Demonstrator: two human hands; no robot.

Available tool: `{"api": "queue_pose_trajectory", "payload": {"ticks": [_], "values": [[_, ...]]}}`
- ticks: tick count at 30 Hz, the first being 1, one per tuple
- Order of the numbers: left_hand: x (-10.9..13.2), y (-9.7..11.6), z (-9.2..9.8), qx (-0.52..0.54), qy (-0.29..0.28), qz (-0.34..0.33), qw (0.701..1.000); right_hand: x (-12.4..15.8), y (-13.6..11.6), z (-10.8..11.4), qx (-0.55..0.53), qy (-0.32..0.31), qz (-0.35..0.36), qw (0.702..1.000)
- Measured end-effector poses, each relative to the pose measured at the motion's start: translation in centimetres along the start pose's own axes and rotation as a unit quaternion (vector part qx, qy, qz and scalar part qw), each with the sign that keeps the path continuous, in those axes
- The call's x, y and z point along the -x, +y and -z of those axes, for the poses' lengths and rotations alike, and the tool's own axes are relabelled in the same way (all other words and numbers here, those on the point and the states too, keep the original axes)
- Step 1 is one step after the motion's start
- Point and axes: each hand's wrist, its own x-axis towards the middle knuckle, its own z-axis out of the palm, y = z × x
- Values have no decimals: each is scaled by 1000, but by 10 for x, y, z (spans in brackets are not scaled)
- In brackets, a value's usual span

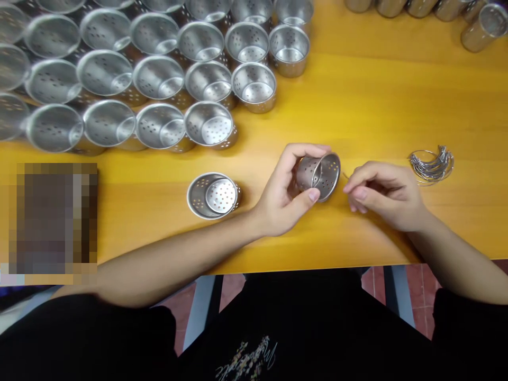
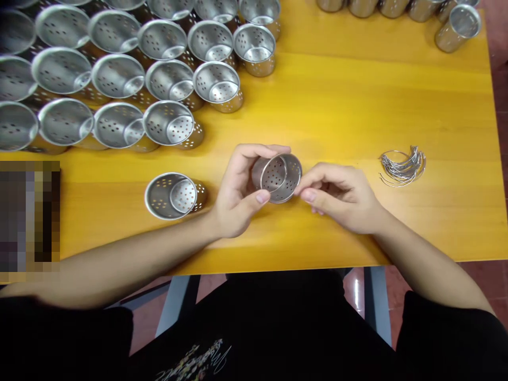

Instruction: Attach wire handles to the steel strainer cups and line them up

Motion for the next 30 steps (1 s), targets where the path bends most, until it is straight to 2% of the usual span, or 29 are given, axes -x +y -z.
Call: {"api": "queue_pose_trajectory", "payload": {"ticks": [4,8,10,15,23,30], "values": [[3,-5,-2,39,34,34,998,2,-9,11,-84,78,-32,993],[1,3,-1,58,49,83,994,-4,-7,16,-127,124,-39,983],[0,11,-1,64,52,94,992,-7,-2,17,-138,120,-76,980],[-2,15,-1,80,70,118,987,-9,1,24,-109,49,-164,979],[1,-11,2,41,52,64,996,-6,-13,37,-105,39,-191,975],[1,-5,5,-19,5,12,1000,-10,-9,30,-127,50,-170,976]]}}
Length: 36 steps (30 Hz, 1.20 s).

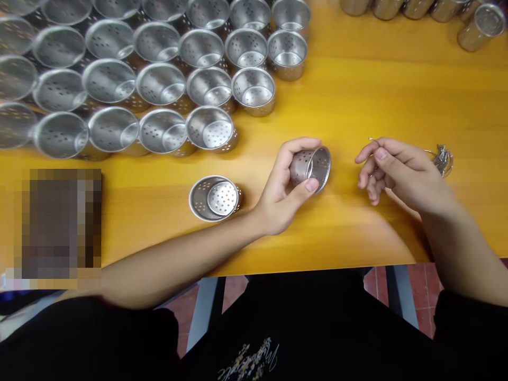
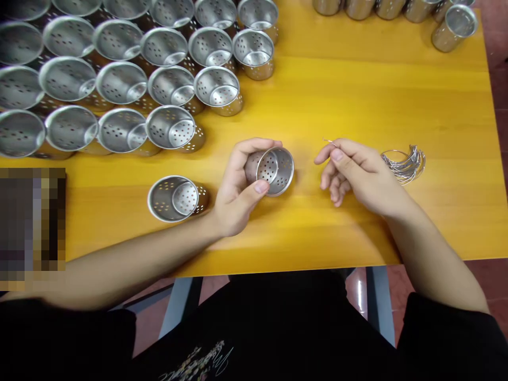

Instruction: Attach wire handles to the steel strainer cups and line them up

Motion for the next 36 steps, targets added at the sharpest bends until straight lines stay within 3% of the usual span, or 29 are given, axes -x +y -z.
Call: {"api": "queue_pose_trajectory", "payload": {"ticks": [6,14,20,26,36], "values": [[-4,6,0,-15,-2,-21,1000,6,-3,-1,-4,-36,-48,998],[-4,3,-1,-30,5,-47,998,6,0,-2,-20,-37,-39,998],[-3,3,0,-52,-5,-46,998,0,1,-7,-60,-63,20,996],[-4,5,-1,-54,-26,-56,997,-1,7,-19,-89,-138,68,984],[-3,5,-5,-41,-34,-54,997,-11,35,-40,-64,-138,141,978]]}}
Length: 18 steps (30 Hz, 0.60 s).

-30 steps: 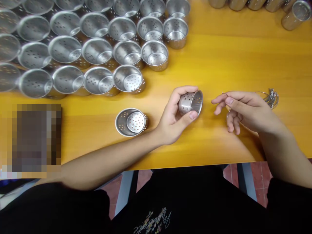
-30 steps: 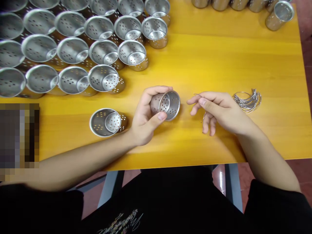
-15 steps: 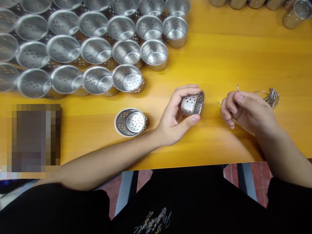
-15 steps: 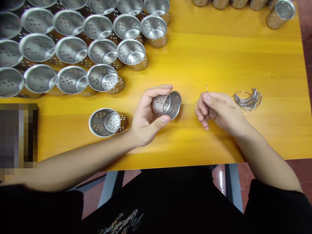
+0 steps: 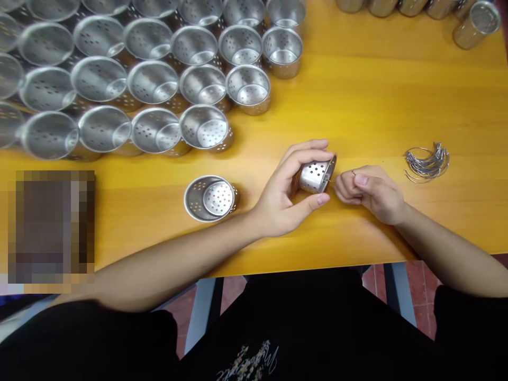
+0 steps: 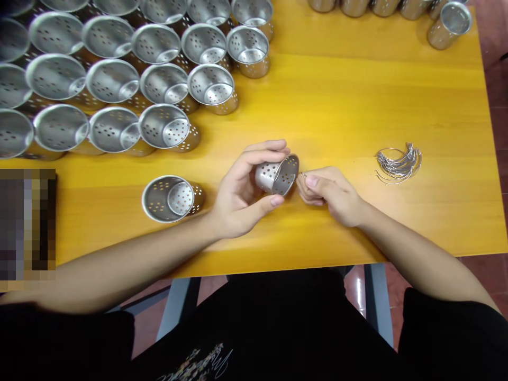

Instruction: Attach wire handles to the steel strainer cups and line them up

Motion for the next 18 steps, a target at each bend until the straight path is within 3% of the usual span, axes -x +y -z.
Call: {"api": "queue_pose_trajectory", "payload": {"ticks": [18], "values": [[0,-2,-2,-15,20,-7,1000,-1,7,0,75,12,48,996]]}}
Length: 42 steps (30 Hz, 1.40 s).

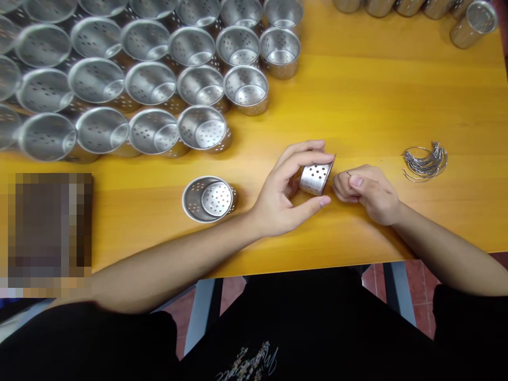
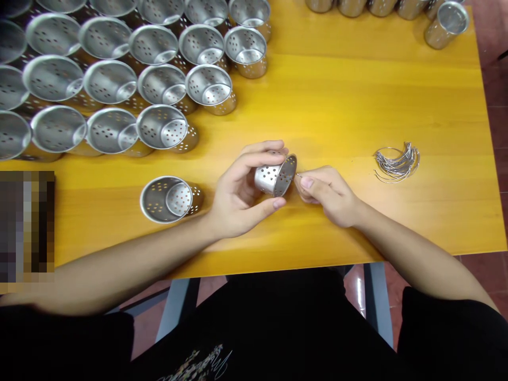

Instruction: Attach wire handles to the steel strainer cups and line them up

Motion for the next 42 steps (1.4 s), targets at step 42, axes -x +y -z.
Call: {"api": "queue_pose_trajectory", "payload": {"ticks": [42], "values": [[1,6,-4,-7,5,-29,1000,-1,-17,-3,173,-62,-37,982]]}}
